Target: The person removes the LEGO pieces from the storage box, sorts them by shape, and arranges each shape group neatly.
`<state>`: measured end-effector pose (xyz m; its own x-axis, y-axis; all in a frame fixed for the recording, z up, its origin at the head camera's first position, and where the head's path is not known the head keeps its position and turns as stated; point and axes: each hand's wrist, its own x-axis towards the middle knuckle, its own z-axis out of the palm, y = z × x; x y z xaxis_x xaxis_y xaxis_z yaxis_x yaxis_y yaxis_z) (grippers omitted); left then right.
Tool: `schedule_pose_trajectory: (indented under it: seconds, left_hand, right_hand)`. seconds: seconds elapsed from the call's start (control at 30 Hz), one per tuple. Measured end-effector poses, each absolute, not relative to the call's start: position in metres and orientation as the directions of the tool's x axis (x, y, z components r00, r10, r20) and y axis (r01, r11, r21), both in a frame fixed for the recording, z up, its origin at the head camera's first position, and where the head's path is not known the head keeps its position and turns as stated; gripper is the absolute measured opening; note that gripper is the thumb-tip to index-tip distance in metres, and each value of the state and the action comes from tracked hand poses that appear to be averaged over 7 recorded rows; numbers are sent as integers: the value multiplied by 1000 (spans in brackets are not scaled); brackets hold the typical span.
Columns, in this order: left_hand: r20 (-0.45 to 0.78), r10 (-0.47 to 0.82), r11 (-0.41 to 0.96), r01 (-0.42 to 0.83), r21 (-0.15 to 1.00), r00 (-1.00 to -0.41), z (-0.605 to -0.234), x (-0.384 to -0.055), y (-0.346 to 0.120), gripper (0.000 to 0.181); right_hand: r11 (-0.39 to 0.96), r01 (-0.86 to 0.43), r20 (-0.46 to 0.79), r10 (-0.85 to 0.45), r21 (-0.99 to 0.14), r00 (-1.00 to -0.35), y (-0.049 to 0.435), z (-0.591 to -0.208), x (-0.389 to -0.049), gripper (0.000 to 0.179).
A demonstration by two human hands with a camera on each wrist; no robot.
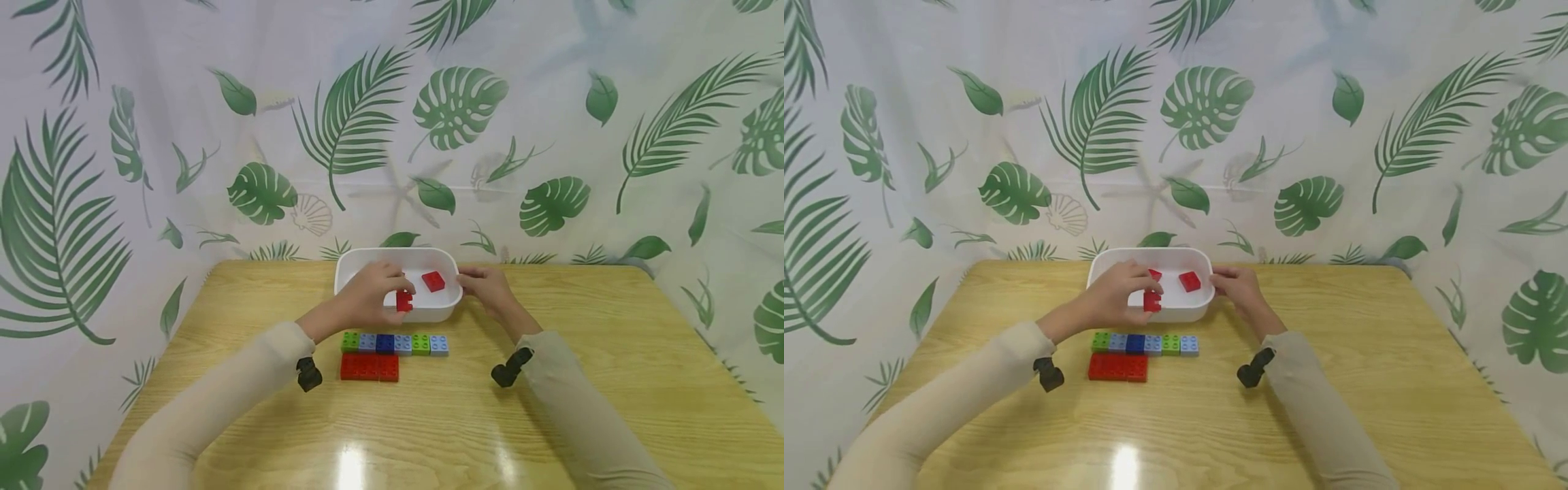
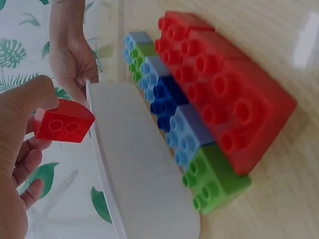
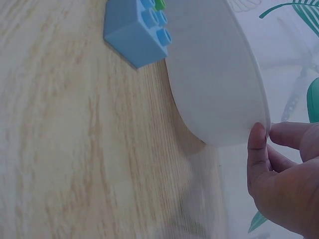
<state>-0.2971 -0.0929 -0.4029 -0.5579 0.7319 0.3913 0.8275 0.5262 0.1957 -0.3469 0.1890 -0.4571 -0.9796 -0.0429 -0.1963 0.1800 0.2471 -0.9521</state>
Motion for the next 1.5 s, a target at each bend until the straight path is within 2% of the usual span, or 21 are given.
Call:
schedule_pose_trajectory:
  seconds: [0.17, 0.4, 0.7, 1.17, 1.5]
  left_hand:
    - [409, 735, 516, 838, 180, -540, -408, -282, -91, 28]
    - [371, 748, 512, 834, 205, -550, -417, -266, -90, 32]
    - [351, 772, 487, 848, 207, -529, -436, -251, -87, 31]
    - [288, 735, 563, 789, 245, -614, -455, -233, -80, 37]
    - [311, 711, 573, 776, 263, -630, -463, -227, -78, 41]
  right_hand:
    - [260, 190, -207, -41, -947, -977, 188, -455, -346, 45]
    - [268, 186, -205, -45, -945, -978, 188, -453, -345, 45]
    - [262, 170, -192, -61, -950, -980, 188, -452, -346, 45]
    - [249, 184, -206, -65, -951, -976, 188, -449, -345, 47]
    - [263, 170, -192, -60, -950, -979, 189, -451, -345, 45]
